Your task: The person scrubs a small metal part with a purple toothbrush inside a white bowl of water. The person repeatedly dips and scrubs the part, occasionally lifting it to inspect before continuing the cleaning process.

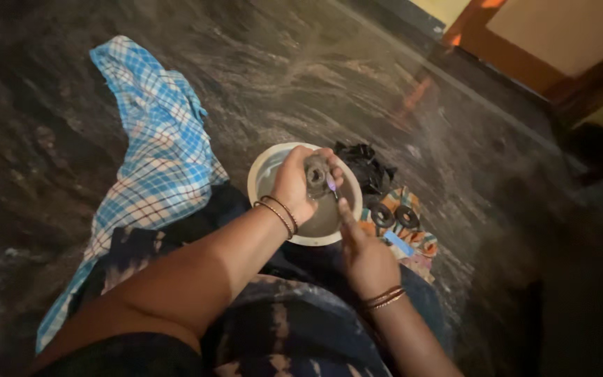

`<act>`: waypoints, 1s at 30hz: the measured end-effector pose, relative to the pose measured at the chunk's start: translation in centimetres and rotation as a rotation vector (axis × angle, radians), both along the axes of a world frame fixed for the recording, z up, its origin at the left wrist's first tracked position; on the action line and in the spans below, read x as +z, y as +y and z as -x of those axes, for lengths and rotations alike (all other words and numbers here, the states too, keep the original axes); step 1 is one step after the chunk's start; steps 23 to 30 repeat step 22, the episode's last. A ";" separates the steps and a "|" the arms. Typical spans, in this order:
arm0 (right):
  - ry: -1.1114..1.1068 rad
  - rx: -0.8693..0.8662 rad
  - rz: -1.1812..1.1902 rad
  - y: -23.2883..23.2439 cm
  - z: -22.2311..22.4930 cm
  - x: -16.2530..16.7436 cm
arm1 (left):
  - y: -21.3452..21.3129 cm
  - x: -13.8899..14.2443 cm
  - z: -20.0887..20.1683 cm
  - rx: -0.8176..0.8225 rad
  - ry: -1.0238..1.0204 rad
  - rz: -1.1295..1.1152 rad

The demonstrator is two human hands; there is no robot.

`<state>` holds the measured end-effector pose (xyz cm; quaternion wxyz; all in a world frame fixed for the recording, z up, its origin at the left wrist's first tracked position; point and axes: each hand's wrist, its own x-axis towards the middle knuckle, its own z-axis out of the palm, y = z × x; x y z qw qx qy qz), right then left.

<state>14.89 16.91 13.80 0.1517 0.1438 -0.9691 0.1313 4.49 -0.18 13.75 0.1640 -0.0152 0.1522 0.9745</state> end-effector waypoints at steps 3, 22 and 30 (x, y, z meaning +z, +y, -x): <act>-0.057 -0.107 -0.116 -0.3 0.0 0.0 | 0.8 -0.9 -0.6 -0.091 0.054 -0.103; -0.177 0.292 0.516 0.3 1.8 -2.1 | 1.7 -3.7 1.5 0.077 0.301 0.077; -0.177 0.292 0.516 0.3 1.8 -2.1 | 1.7 -3.7 1.5 0.077 0.301 0.077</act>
